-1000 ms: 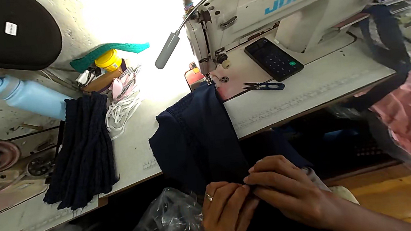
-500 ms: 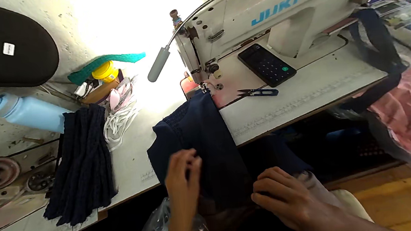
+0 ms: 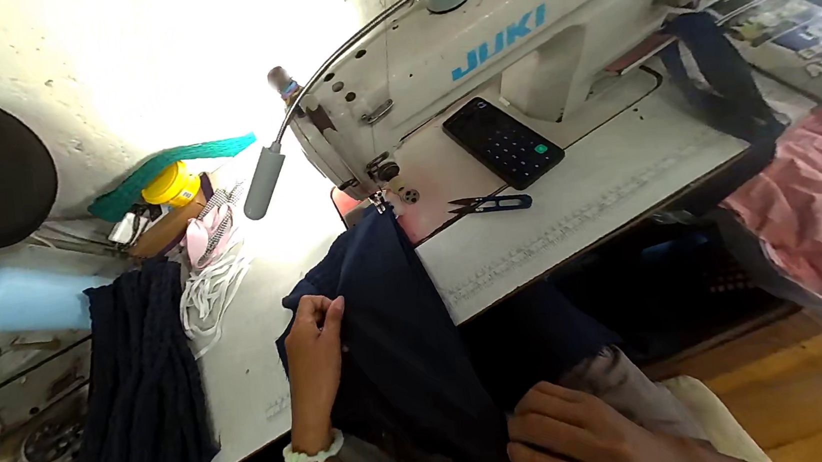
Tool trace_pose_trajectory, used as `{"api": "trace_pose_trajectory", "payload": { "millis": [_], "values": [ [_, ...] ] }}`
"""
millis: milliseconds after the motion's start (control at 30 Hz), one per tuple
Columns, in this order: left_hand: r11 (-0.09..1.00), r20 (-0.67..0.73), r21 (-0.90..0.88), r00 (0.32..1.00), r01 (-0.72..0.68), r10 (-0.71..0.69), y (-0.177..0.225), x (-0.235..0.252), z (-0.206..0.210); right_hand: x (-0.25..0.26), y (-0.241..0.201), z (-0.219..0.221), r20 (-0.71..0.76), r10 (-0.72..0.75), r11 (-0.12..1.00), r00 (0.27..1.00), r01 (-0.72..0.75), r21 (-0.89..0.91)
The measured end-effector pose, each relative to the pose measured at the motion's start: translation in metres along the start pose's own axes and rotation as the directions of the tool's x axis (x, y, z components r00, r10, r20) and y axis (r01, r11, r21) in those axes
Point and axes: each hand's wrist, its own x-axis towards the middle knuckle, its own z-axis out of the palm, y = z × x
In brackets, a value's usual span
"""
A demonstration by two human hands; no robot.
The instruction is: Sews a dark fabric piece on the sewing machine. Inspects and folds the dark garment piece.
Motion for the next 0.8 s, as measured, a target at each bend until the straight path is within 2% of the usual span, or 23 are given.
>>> {"api": "trace_pose_trajectory", "payload": {
  "millis": [67, 133, 233, 300, 400, 500, 567, 633, 733, 800],
  "values": [
    [0.996, 0.050, 0.082, 0.998, 0.029, -0.033, 0.001, 0.000, 0.002, 0.000, 0.002, 0.002, 0.035, -0.025, 1.000, 0.999, 0.025, -0.005],
    [0.984, 0.058, 0.179, 0.998, -0.016, 0.006, 0.001, 0.000, 0.006, -0.006, 0.008, 0.010, 0.080, -0.028, 0.998, 0.996, 0.032, -0.050],
    [0.953, 0.061, 0.262, 0.988, -0.153, 0.142, 0.003, 0.003, 0.007, -0.013, 0.013, 0.016, 0.112, -0.015, 0.996, 0.994, 0.025, -0.090],
    [0.902, 0.066, 0.314, 0.954, -0.297, 0.291, 0.009, 0.008, 0.004, -0.014, 0.013, 0.018, 0.117, -0.010, 0.996, 0.993, 0.021, -0.090],
    [0.760, 0.154, 0.281, 0.809, -0.586, 0.567, 0.026, 0.024, 0.004, -0.010, 0.014, 0.020, 0.115, -0.018, 0.997, 0.993, 0.026, -0.068],
    [0.593, 0.413, 0.142, 0.591, -0.793, 0.693, 0.051, 0.042, 0.011, -0.008, 0.012, 0.018, 0.113, -0.027, 0.998, 0.993, 0.032, -0.050],
    [0.533, 0.610, 0.060, 0.454, -0.844, 0.649, 0.067, 0.057, 0.018, -0.006, 0.010, 0.016, 0.108, -0.026, 0.999, 0.994, 0.031, -0.043],
    [0.502, 0.769, 0.042, 0.348, -0.864, 0.536, 0.080, 0.075, 0.025, -0.004, 0.008, 0.013, 0.113, -0.016, 0.999, 0.993, 0.022, -0.047],
    [0.442, 0.886, 0.056, 0.248, -0.895, 0.392, 0.097, 0.095, 0.034, -0.001, 0.004, 0.008, 0.125, -0.002, 0.999, 0.992, 0.007, -0.040],
    [0.349, 0.921, 0.090, 0.210, -0.933, 0.327, 0.107, 0.102, 0.038, 0.001, 0.003, 0.007, 0.125, -0.001, 1.000, 0.992, 0.005, -0.029]
  ]
}}
